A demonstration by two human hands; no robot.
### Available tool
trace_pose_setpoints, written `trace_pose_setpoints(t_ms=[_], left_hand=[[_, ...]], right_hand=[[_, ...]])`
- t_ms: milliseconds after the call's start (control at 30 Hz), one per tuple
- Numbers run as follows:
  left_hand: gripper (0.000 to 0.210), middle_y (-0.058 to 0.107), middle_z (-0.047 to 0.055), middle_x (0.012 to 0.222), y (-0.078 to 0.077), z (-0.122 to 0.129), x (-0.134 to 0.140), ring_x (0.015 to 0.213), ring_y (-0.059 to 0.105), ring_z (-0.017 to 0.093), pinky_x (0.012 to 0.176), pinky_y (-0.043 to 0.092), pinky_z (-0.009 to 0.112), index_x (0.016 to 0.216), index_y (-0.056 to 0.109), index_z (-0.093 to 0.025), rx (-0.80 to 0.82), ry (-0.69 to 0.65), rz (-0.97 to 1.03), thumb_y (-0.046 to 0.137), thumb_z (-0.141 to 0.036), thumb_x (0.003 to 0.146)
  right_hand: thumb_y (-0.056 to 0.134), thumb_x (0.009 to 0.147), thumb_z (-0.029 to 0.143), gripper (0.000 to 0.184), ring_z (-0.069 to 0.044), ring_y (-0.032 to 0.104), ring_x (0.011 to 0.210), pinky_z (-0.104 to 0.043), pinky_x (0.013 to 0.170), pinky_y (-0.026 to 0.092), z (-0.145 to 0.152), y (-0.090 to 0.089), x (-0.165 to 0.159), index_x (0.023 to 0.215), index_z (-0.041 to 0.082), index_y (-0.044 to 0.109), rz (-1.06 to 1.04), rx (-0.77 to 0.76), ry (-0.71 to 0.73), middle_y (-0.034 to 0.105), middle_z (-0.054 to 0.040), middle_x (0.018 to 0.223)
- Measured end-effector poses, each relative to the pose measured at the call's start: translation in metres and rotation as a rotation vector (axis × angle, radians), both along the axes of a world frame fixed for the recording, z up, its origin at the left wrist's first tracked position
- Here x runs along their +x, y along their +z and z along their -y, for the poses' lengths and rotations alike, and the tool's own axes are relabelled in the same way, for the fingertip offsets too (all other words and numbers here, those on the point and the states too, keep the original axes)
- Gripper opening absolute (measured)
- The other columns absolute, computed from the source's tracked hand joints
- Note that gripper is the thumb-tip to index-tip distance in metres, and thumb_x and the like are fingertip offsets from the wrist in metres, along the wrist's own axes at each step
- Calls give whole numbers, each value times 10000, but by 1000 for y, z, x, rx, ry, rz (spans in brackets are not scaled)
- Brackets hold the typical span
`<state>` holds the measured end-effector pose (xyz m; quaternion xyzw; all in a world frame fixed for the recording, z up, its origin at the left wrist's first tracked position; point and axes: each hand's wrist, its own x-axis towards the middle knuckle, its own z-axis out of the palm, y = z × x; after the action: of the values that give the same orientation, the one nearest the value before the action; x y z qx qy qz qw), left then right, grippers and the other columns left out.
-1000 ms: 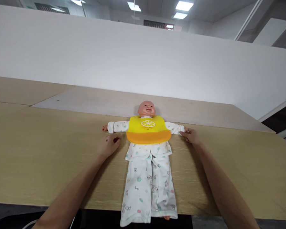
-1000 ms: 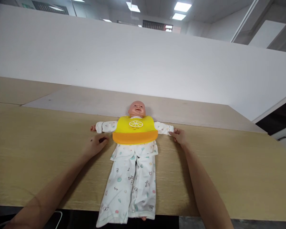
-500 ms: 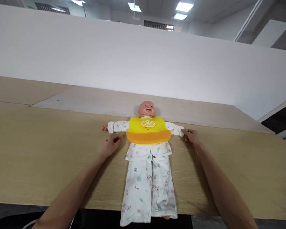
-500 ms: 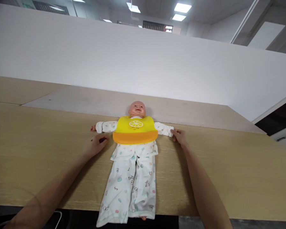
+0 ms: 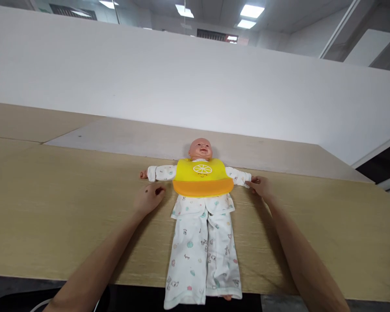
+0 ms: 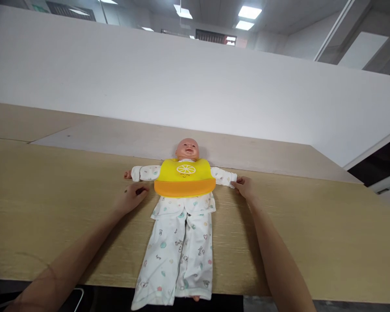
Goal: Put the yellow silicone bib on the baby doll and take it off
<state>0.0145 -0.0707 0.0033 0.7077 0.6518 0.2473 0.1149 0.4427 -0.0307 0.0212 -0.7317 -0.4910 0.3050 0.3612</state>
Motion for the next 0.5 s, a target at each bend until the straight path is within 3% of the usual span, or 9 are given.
trace_pose_setpoints(t_ms=[200, 500], left_hand=[[282, 712, 58, 890, -2, -1, -1, 788, 611, 211, 701, 424, 289, 824, 669, -201, -12, -33, -35, 425, -339, 787], [277, 713, 46, 911, -5, -2, -3, 787, 614, 203, 696, 425, 287, 840, 669, -205, -7, -39, -35, 429, -334, 791]], right_hand=[[682, 613, 326, 226, -90, 435, 453, -219, 431, 309, -1, -3, 3, 662, 153, 545, 25, 6, 45, 560, -16, 563], [701, 602, 328, 278, -92, 422, 442, -219, 437, 290, 2, 0, 1, 610, 172, 471, 16, 12, 63, 501, 8, 508]])
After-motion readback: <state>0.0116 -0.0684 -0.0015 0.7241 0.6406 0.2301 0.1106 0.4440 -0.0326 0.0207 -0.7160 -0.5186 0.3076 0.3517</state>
